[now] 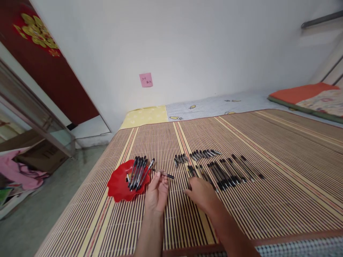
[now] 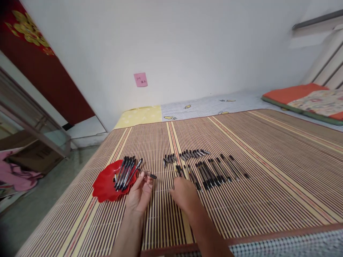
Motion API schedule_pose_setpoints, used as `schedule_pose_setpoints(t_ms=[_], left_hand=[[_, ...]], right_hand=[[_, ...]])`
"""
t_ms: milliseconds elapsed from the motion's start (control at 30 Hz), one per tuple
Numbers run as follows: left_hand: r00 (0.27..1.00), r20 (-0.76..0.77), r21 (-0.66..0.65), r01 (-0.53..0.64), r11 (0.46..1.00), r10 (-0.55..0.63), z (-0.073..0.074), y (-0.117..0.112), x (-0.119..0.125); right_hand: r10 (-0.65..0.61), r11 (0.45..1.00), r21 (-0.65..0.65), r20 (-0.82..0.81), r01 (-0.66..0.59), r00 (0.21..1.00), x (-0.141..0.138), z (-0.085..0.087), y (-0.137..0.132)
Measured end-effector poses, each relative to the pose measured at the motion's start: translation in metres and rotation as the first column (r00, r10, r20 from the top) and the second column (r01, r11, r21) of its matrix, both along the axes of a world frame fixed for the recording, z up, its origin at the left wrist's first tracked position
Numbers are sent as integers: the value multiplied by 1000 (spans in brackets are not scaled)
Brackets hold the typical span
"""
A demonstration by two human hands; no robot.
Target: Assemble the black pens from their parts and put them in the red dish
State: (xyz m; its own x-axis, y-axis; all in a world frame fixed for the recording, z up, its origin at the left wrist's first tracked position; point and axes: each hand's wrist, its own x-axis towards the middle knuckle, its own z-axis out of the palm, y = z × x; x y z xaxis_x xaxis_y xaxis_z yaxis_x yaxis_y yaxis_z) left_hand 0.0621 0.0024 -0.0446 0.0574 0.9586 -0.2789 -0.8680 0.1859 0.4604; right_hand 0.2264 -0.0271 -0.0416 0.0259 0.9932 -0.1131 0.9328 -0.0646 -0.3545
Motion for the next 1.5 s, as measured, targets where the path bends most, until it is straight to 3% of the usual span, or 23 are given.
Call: schedule_pose_setpoints(t_ms=[167, 333, 467, 533, 633, 700, 800, 1067, 1300, 1500], left_hand=[[999, -43, 5, -2, 1000, 2, -4, 0, 0], [998, -67, 56, 14, 998, -10, -8, -2, 0], [996, -93, 111, 12, 994, -2, -8, -2, 0], [995, -95, 127, -9, 992, 21, -7, -2, 0], [993, -106, 161, -38, 986, 56, -6, -1, 0], [990, -111, 173, -65, 983, 85, -5, -1, -1], [985, -96, 149, -128, 980, 143, -4, 1, -4], [951, -11, 35, -309, 950, 310, 3, 7, -18], [961, -14, 23, -276, 961, 276, 6, 5, -17], [964, -58, 91, -252, 963, 258, 3, 5, -17]], right_hand=[[-1, 999, -33, 37, 2, 999, -5, -2, -1], [-39, 999, 10, 9, 39, 999, 11, 2, 1], [-84, 990, 96, -210, 106, 974, 39, 0, 4], [-48, 984, 132, -434, 117, 899, 49, -4, 7], [35, 980, 165, -699, 113, 714, 52, -5, 8], [77, 982, 168, -767, 84, 637, 48, 0, 7], [143, 987, 162, -790, -23, 596, 42, 10, 2], [241, 970, 200, -712, -139, 659, 50, 25, -6], [240, 971, 174, -666, -166, 706, 47, 32, -9], [239, 971, 159, -653, -179, 719, 49, 31, -9]])
